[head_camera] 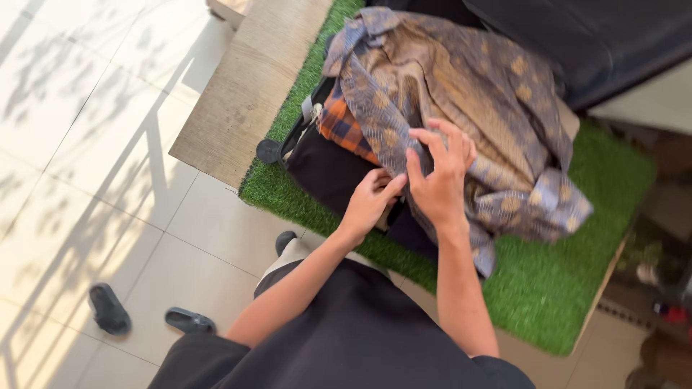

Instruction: The person packs various items of clothing, including folded shirts and a patterned traditional garment, by hand into a suitcase.

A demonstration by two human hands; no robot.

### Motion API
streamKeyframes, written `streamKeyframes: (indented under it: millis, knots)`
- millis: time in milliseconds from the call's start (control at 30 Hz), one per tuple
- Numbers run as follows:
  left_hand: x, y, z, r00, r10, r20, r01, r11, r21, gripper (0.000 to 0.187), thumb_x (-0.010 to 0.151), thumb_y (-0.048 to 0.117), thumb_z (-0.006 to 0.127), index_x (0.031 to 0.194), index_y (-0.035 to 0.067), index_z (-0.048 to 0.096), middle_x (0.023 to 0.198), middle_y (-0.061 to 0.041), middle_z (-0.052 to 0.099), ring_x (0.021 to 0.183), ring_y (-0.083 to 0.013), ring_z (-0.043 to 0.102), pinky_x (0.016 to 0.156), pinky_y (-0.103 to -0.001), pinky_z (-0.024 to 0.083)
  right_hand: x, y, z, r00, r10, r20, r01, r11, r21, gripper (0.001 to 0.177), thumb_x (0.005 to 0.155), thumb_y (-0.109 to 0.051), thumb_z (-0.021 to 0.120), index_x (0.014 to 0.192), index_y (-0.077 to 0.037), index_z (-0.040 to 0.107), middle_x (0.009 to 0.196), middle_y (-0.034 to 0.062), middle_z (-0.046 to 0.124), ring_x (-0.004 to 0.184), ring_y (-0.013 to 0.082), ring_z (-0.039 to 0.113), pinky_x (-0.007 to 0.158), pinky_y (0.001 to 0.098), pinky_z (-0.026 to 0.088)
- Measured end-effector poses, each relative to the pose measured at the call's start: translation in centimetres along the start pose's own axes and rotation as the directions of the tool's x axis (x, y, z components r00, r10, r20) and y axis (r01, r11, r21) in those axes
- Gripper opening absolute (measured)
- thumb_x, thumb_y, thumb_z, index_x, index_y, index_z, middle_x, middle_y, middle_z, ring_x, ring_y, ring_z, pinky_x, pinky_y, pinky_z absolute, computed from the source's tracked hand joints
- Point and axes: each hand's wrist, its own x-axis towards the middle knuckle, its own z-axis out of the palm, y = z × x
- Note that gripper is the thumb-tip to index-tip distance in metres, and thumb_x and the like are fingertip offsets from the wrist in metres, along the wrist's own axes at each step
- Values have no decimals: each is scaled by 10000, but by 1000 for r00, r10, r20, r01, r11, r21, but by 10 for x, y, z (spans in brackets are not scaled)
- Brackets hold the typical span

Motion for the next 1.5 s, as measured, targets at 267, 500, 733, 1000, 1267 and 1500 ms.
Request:
streamKeyframes:
  millis: [267, 500, 733, 1000, 1267, 1500]
  knots:
    - [2, -3, 16, 986, 66, 150, -39, 984, -175, 380, 1061, 215, 533, 1386, 21, 558, 1273, -50, 666, 1107, -136, 658, 956, -336, 549, -116, -34, 2, 881, 289, -374, -314, 949, -8, 589, 841, -122, 792, 1364, -52, 528, 1347, 171, 497, 1318, 367, 453, 1130, 462, 302]
    - [-41, 22, -16, 991, 134, 28, -121, 952, -282, 243, 1082, 197, 448, 1270, 80, 547, 1168, -46, 645, 1031, -145, 630, 872, -386, 539, -165, -82, 14, 887, 321, -332, -352, 935, -37, 236, 795, 5, 743, 1004, -88, 682, 997, 86, 704, 961, 280, 660, 908, 384, 475]
    - [-46, 12, -121, 955, 269, -129, -226, 935, 272, 396, 1100, 414, 501, 1292, 70, 539, 1204, -44, 611, 1129, -117, 558, 1016, -282, 434, -192, -140, 55, 794, 430, 429, -586, 731, 351, 331, 886, -165, 751, 1185, -50, 667, 1064, 65, 676, 966, 171, 675, 683, 306, 570]
    - [-74, -2, -115, 961, 272, 44, -264, 868, 421, 824, 796, 305, 911, 1361, -40, 420, 1273, -188, 620, 1127, -210, 626, 969, -337, 510, -244, -42, 111, 471, 881, -48, -546, 334, 768, 409, 925, -267, 762, 1164, -74, 492, 1029, 53, 574, 865, 134, 600, 724, 283, 551]
    - [-64, -6, -128, 990, 143, 9, -140, 951, 274, 418, 971, 341, 678, 1191, -13, 670, 1052, -52, 726, 929, -128, 646, 836, -281, 530, -249, 51, 83, 212, 839, -501, -428, 540, 725, 608, 894, -253, 856, 1277, -27, 441, 1180, 132, 556, 1021, 187, 582, 880, 341, 532]
    - [-64, -31, -182, 986, 148, 72, -157, 977, 142, 480, 1102, 419, 498, 1147, -30, 661, 1025, -38, 669, 924, -118, 601, 848, -285, 503, -278, 36, 46, -34, 841, -539, -162, 528, 834, 435, 997, -417, 584, 1234, -57, 645, 1187, 37, 707, 1060, 155, 697, 930, 345, 580]
